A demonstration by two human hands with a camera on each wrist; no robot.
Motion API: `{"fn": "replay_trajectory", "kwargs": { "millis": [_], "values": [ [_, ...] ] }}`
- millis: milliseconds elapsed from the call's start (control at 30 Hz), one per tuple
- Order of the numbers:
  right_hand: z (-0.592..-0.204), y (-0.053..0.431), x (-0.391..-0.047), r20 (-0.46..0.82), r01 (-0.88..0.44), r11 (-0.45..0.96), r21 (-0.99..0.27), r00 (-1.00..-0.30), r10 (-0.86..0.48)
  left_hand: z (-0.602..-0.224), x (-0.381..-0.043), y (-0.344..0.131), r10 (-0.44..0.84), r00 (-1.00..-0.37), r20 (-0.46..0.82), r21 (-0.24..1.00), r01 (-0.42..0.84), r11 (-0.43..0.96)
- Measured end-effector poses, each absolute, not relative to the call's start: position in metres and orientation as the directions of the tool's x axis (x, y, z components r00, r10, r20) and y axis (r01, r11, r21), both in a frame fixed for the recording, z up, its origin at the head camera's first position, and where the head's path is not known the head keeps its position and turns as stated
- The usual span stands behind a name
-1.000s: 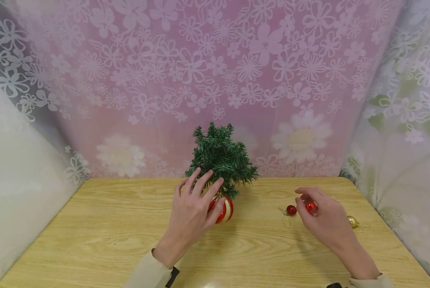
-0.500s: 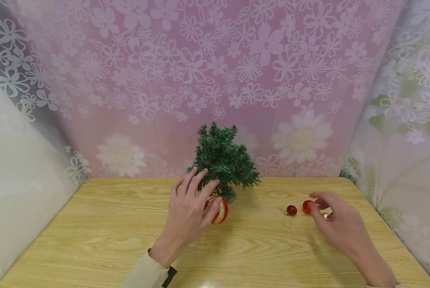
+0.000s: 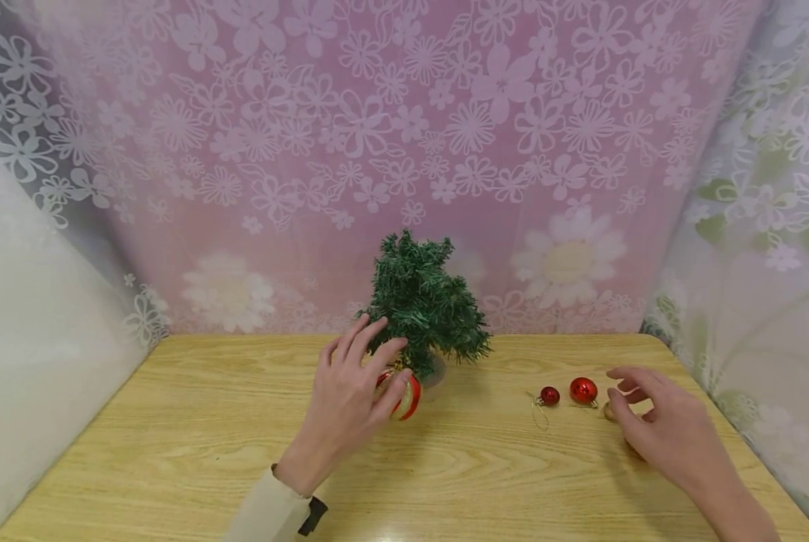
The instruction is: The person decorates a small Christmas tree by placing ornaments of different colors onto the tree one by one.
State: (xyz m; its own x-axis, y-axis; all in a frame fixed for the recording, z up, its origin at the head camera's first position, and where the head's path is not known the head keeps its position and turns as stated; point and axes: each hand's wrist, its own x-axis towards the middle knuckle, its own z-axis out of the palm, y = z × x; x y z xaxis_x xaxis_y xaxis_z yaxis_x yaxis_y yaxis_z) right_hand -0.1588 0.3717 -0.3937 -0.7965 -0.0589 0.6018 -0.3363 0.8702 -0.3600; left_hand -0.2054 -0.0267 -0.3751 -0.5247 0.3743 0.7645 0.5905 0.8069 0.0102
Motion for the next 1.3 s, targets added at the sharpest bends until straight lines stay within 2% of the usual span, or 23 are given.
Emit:
{"fn": "replay_trajectory", "kwargs": {
  "millis": [267,500,833,1033,1133,1300],
  "values": [
    [-0.397,0.383,-0.159,0.595,-0.344,0.865,-0.365,-0.801,-0.067,-0.377,-0.21,-0.032,0.375,-0.527,0.763,0.048,0.624,0.78],
    [-0.397,0.39,-0.159,0.546,-0.306,0.905,-0.297,-0.832,-0.102,-0.376,-0.214,-0.037,0.391,-0.509,0.767,0.044,0.65,0.759],
    [-0.397,0.406,-0.157,0.298,-0.144,0.978,-0.151,-0.95,-0.094,-0.374,-0.22,-0.046,0.427,-0.52,0.74,0.074,0.694,0.716],
    [-0.398,0.41,-0.157,0.128,-0.088,0.988,-0.127,-0.989,-0.072,-0.372,-0.222,-0.05,0.444,-0.541,0.714,0.086,0.698,0.711],
    [-0.4,0.411,-0.157,0.088,-0.077,0.989,-0.124,-0.994,-0.066,-0.37,-0.223,-0.052,0.45,-0.553,0.702,0.1,0.701,0.706],
    [-0.406,0.413,-0.158,0.079,-0.096,0.987,-0.132,-0.993,-0.087,-0.367,-0.227,-0.055,0.467,-0.531,0.707,0.093,0.725,0.683]
  ]
}}
